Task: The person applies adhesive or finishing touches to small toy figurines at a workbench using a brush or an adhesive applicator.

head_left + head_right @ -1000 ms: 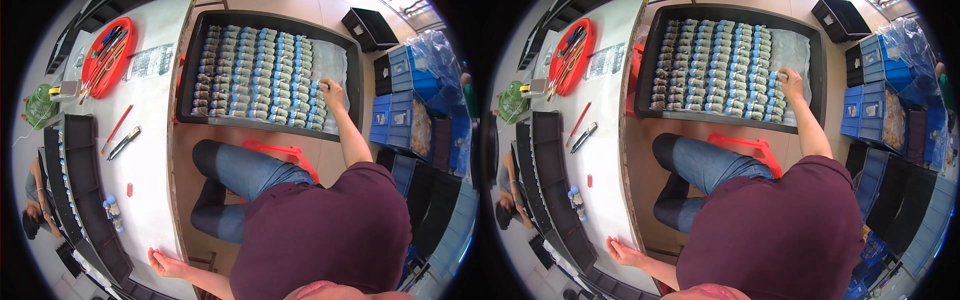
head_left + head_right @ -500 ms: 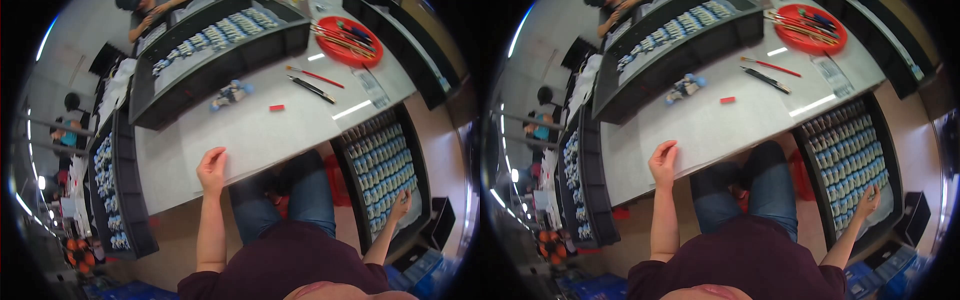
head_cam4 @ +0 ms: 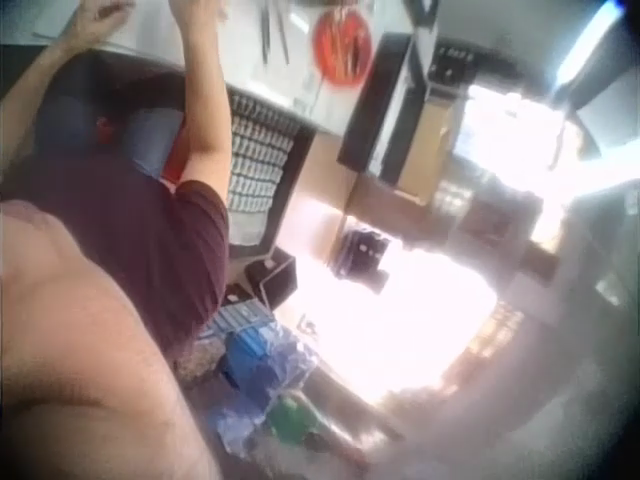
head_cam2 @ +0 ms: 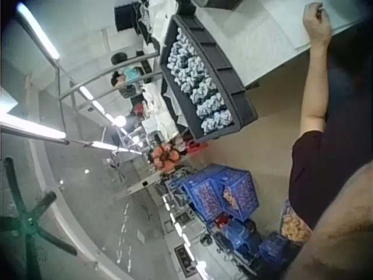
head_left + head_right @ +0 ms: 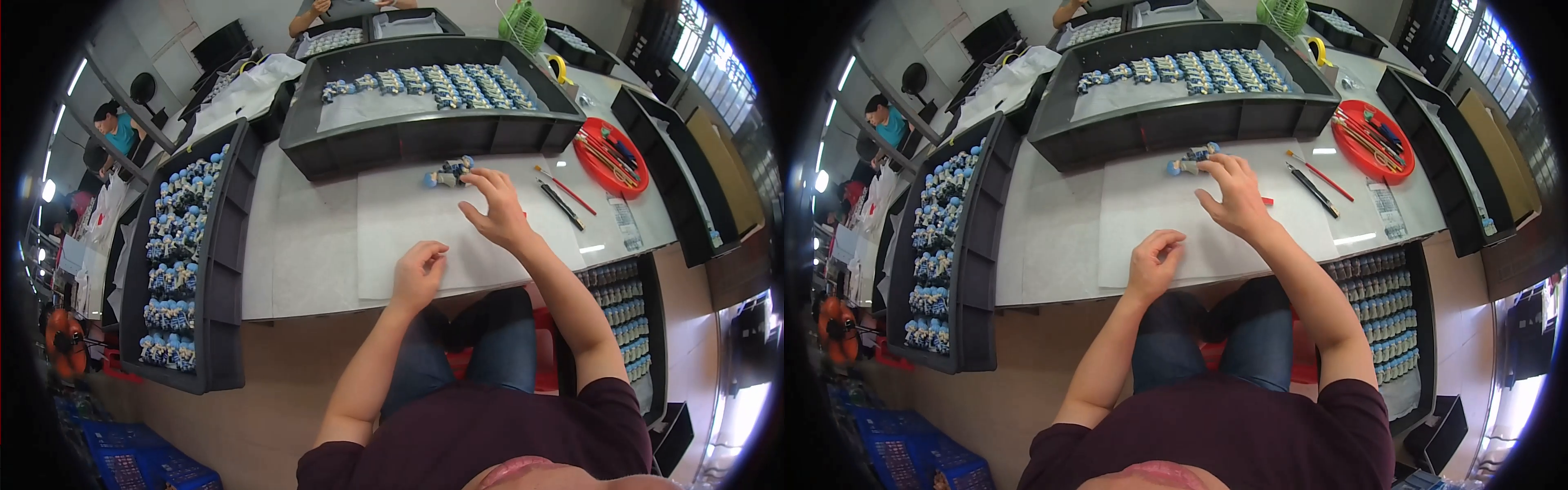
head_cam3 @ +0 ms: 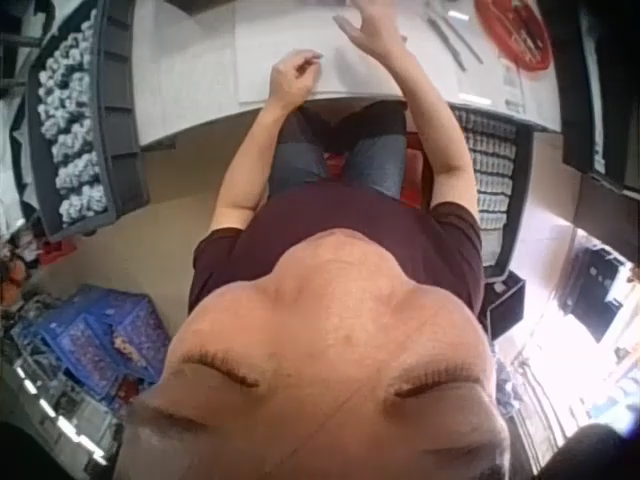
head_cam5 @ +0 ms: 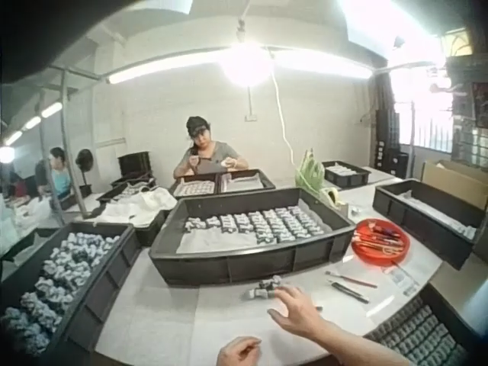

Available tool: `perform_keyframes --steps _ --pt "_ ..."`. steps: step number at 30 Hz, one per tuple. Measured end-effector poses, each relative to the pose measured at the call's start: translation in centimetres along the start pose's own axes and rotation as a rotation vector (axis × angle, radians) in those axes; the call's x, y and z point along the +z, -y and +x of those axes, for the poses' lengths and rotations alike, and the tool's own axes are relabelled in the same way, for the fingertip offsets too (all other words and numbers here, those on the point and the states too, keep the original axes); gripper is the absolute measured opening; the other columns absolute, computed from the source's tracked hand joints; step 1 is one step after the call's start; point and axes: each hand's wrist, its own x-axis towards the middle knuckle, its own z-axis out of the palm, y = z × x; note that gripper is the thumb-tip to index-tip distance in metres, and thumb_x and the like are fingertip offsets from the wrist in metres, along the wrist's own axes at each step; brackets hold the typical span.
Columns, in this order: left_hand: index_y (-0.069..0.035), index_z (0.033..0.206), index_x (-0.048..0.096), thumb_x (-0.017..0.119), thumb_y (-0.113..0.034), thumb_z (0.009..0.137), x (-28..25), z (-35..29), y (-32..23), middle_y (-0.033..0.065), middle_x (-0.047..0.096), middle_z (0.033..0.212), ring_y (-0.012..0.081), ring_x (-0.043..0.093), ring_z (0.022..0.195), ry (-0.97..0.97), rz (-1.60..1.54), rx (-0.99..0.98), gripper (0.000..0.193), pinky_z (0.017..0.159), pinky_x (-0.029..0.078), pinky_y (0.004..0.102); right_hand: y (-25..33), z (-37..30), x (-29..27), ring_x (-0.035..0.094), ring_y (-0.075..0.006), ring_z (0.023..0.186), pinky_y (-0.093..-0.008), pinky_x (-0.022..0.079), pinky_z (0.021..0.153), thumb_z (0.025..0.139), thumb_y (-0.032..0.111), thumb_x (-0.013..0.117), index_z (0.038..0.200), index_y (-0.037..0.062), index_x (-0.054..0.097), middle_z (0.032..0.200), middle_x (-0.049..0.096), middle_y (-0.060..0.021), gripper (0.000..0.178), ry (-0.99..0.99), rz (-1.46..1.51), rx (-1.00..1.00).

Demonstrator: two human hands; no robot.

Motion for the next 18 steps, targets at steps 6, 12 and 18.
perform_keyframes --steps 6,12,18 --pt "0.000 0.093 0.062 0.057 0.001 0.076 -0.6 -0.5 0.3 0.0111 0.062 0.090 0.0176 0.060 0.074 0.009 -0.015 0.003 0.018 0.067 0.049 0.0265 3.7 0.1 2.2 0.048 -0.0314 0.107 -0.0401 0.038 0.091 0.072 0.011 0.068 0.105 0.0049 0.056 0.110 0.055 -0.0131 0.036 0.122 -0.018 -0.134" --pt "0.000 0.092 0.061 0.056 0.001 0.076 -0.9 -0.6 0.5 0.0117 0.060 0.088 0.0198 0.060 0.069 -0.032 -0.018 0.071 0.016 0.061 0.048 0.0268 0.9 -6.4 -2.0 0.047 -0.0307 0.108 -0.0389 0.038 0.091 0.075 0.012 0.065 0.102 0.0042 0.057 0.111 0.054 -0.0134 0.030 0.198 -0.038 -0.009" --pt "0.000 0.093 0.061 0.054 0.005 0.078 -1.3 -0.7 -0.6 0.0116 0.061 0.090 0.0195 0.060 0.070 -0.077 -0.065 0.095 0.018 0.062 0.048 0.0262 -1.6 -7.7 -2.8 0.049 -0.0310 0.106 -0.0382 0.039 0.091 0.078 0.015 0.062 0.100 0.0015 0.058 0.109 0.055 -0.0139 0.026 0.212 -0.063 0.084"
